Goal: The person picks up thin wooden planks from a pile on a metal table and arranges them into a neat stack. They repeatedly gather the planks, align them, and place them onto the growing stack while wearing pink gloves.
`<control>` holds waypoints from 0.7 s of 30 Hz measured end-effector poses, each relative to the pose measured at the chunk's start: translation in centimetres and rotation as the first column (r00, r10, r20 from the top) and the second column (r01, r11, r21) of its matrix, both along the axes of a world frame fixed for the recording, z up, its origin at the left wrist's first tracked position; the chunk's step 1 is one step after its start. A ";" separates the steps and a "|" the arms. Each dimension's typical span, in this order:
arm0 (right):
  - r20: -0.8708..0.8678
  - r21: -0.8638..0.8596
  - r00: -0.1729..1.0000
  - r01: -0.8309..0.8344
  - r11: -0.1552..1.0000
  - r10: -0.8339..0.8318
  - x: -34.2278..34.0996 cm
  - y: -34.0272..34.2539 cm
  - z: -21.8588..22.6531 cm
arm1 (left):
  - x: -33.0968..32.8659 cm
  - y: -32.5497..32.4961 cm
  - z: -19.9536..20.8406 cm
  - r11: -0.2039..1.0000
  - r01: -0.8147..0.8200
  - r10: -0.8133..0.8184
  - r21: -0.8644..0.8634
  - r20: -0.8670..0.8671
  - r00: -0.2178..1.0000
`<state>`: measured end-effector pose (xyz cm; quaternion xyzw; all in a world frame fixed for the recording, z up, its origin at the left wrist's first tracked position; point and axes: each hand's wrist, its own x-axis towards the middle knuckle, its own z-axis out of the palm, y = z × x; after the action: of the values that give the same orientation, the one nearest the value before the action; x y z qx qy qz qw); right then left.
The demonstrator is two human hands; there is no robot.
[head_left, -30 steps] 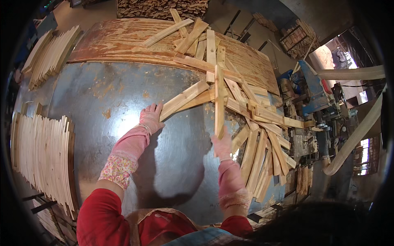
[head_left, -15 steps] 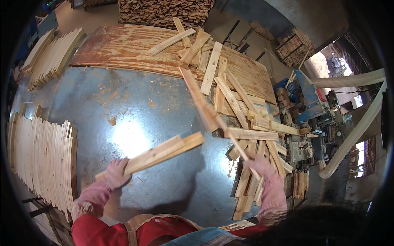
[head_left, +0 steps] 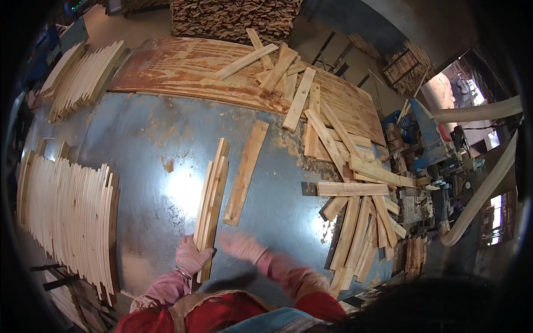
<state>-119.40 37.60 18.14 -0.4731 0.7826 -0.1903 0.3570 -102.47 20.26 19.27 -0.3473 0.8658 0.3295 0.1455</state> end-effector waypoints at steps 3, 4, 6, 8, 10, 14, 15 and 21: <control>-0.038 -0.109 0.708 0.699 0.707 -0.705 -15.1 -2.1 0.1 | -0.7 0.6 0.8 0.996 -0.083 0.083 0.020 0.019 0.996; -0.252 -0.286 0.617 0.689 0.666 -0.746 -20.7 -2.6 0.8 | -1.0 0.8 1.6 0.990 -0.130 0.129 0.057 0.028 0.991; -0.411 -0.353 0.426 0.741 0.572 -0.806 -30.7 -3.2 0.4 | -1.0 1.1 1.6 0.993 -0.116 0.116 0.006 -0.080 0.990; -0.498 -0.322 0.322 0.793 0.517 -0.805 -37.3 -4.4 0.5 | -0.6 1.9 0.6 0.986 -0.161 0.153 -0.051 -0.134 0.979; -0.597 -0.370 0.188 0.798 0.475 -0.780 -42.4 -4.7 -1.9 | -0.5 2.4 -0.6 0.978 -0.195 0.185 -0.071 -0.128 0.974; -0.568 -0.276 0.153 0.890 0.363 -0.809 -46.1 -3.1 -4.9 | 0.1 0.4 -3.6 0.997 -0.075 0.075 0.005 -0.098 0.992; -0.555 -0.276 0.141 0.898 0.342 -0.820 -45.2 -2.7 -5.3 | 0.8 1.0 -4.9 0.995 -0.092 0.089 -0.037 -0.088 0.992; -0.600 -0.270 0.253 0.829 0.490 -0.759 -39.6 4.8 -2.9 | 3.5 2.4 -8.8 0.931 -0.111 0.061 -0.347 -0.150 0.987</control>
<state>-158.97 42.37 15.19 -0.0284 0.9897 -0.1258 -0.0619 -99.01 22.69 10.51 -0.3821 0.9028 0.1973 0.0063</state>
